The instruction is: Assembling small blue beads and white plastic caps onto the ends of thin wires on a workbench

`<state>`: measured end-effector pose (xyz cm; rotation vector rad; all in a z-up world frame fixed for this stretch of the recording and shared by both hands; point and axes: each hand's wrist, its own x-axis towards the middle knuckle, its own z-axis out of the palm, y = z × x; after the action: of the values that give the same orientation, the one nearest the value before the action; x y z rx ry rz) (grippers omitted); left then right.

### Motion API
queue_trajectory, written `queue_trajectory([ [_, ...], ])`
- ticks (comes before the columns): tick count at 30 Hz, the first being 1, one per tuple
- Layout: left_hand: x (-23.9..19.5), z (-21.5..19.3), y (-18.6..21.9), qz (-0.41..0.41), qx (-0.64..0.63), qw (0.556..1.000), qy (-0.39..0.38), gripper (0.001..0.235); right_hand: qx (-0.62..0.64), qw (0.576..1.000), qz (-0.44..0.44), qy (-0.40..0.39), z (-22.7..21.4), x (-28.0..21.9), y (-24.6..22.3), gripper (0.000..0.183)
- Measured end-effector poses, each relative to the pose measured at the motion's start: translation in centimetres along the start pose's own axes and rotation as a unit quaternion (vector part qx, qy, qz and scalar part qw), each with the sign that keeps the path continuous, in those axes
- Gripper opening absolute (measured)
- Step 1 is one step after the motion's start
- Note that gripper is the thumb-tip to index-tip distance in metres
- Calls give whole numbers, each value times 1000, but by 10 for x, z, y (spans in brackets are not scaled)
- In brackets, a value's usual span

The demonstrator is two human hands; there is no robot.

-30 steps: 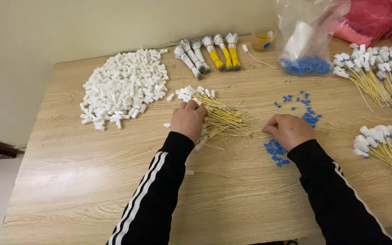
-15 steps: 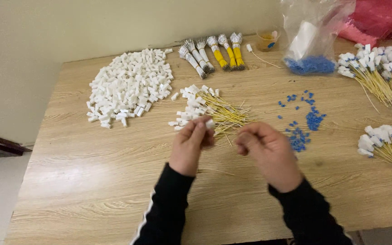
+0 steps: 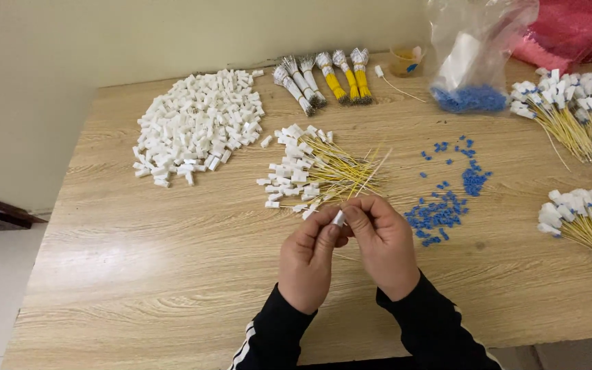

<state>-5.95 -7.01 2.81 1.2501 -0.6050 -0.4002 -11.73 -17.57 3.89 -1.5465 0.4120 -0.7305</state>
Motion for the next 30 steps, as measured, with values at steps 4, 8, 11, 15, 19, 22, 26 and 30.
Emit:
queue_trajectory([
  [4,-1,2,8,33,30,999,-12,27,-21,999,-37,18,4,-3,-6,12],
  [8,-2,5,12,51,54,997,1,24,-53,995,-70,37,7,-4,-9,10],
  [11,-4,6,7,39,42,998,22,25,-66,993,-88,39,8,-6,-13,10],
  [15,-2,4,-1,-20,4,998,65,31,-130,980,-149,8,7,-8,-17,17],
  [19,1,-1,-10,-80,-27,993,82,30,-146,974,-170,-24,2,-6,-10,14],
  [22,4,-2,-11,-68,-1,994,83,28,-213,957,-193,-37,-2,-2,-5,15],
  [26,6,0,-9,-67,-20,993,91,28,-181,965,-185,-38,1,-1,-13,16],
  [30,10,3,-5,-51,-12,991,123,27,-126,973,-192,-14,10,-4,-16,19],
])
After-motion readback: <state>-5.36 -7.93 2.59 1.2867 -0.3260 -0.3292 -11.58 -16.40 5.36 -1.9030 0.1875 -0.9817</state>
